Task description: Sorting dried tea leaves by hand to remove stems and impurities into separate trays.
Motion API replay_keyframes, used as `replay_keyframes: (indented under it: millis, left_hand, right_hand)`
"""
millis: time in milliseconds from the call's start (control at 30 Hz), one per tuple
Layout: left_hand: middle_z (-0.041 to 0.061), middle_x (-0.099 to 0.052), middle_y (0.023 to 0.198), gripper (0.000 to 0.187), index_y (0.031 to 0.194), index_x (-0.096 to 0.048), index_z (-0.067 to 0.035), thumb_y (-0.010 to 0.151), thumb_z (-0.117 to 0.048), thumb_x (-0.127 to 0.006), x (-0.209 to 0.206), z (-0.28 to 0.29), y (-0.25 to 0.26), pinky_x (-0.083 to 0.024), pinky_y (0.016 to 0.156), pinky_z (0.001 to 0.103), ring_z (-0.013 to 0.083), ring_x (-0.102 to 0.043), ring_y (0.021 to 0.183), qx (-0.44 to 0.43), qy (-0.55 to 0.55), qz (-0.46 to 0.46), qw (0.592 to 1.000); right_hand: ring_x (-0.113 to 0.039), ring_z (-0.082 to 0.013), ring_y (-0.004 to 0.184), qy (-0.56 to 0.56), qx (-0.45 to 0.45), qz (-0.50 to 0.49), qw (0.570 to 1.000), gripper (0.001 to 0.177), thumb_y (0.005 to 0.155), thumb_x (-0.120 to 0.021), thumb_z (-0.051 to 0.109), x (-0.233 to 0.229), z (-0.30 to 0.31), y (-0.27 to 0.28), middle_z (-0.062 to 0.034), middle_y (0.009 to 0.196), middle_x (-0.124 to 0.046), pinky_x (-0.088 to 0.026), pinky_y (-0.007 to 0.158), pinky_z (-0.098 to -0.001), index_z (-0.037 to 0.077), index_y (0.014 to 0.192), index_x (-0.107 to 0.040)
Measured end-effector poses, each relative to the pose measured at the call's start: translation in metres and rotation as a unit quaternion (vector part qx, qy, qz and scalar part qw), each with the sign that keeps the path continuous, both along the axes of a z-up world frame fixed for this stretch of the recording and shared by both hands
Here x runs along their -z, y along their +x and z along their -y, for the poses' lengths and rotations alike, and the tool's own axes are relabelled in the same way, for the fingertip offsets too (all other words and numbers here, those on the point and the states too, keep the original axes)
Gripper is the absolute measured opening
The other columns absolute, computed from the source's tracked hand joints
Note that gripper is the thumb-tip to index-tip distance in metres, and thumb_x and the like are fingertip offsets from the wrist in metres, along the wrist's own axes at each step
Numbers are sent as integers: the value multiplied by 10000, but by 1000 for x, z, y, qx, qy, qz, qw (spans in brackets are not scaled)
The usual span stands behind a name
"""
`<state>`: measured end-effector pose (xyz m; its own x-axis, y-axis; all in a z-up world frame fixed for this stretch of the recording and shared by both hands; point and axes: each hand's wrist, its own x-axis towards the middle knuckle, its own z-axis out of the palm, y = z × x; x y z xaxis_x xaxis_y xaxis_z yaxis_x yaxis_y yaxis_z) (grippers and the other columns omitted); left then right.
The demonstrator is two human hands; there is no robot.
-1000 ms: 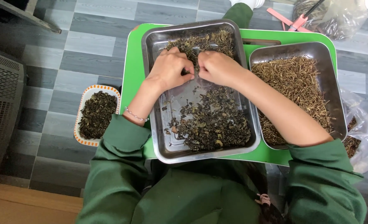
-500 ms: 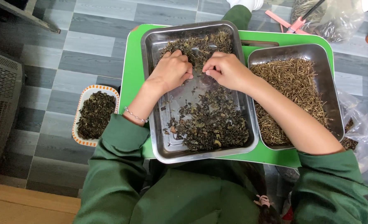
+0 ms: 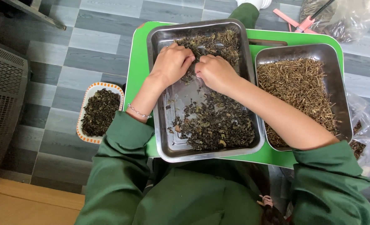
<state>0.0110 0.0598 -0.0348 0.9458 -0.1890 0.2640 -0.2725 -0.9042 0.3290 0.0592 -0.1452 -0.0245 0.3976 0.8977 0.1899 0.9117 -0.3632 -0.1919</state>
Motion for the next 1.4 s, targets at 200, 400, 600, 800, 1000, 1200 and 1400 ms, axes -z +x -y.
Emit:
replay_keyframes:
  millis: [200, 400, 600, 800, 1000, 1200, 1400]
  left_hand:
    - [13, -635, 765, 199, 854, -674, -168, 1009, -270, -603, 2, -1, -1, -503, 799, 426, 255, -625, 881, 6, -14, -3, 1000]
    - [62, -695, 855, 160, 928, -704, -116, 1017, -215, -615, -12, 1, -5, -523, 800, 506, 316, -645, 911, 26, -39, -4, 999]
    - [52, -729, 875, 79, 1005, -745, -97, 930, -116, -764, -19, -12, -7, -539, 879, 532, 271, -684, 849, 70, -74, 13, 995]
    - [30, -727, 899, 125, 1029, -746, -124, 911, -94, -772, -37, -20, -15, -555, 718, 446, 235, -669, 896, 108, -86, -47, 989]
    - [52, -752, 962, 213, 1168, -751, -143, 964, -133, -690, -48, 2, -19, -578, 878, 492, 288, -644, 1012, 147, -38, -133, 979]
    - [28, -697, 937, 188, 1057, -741, -153, 884, -80, -744, -52, -16, -21, -539, 832, 473, 250, -618, 976, 158, -30, -140, 977]
    - [-60, -711, 827, 118, 836, -782, -274, 757, -248, -865, -34, -25, -18, -574, 860, 440, 234, -685, 905, 89, 48, -181, 978]
  right_hand:
    - [-604, -256, 755, -51, -8, 84, 995, 144, 978, -610, 155, 18, 3, -4, -69, 786, -560, -438, 651, -368, 47, 892, -654]
    - [-575, -215, 974, -160, 75, -81, 981, 211, 992, -496, 15, -81, 22, -18, -40, 913, -628, -362, 922, -431, 86, 886, -663]
    - [-614, -189, 883, -185, 72, -227, 953, 215, 1016, -476, 135, -119, 112, 14, -35, 923, -628, -453, 945, -388, 93, 862, -620]
    - [-661, -159, 866, -346, 236, -268, 867, 241, 959, -552, 263, -136, 147, 10, 44, 1007, -758, -477, 805, -316, 172, 1024, -766]
    - [-657, -225, 924, -349, 272, -194, 876, 207, 908, -664, 279, -138, 130, 0, -11, 964, -742, -470, 907, -384, 132, 908, -810]
    - [-688, -232, 957, -260, 184, -91, 943, 257, 1021, -554, 262, -137, 83, -21, -20, 980, -743, -433, 1055, -518, 119, 896, -727]
    - [-643, -203, 756, -163, 66, -22, 984, 147, 961, -616, 230, -103, 54, -31, -9, 708, -666, -434, 792, -340, 169, 884, -726]
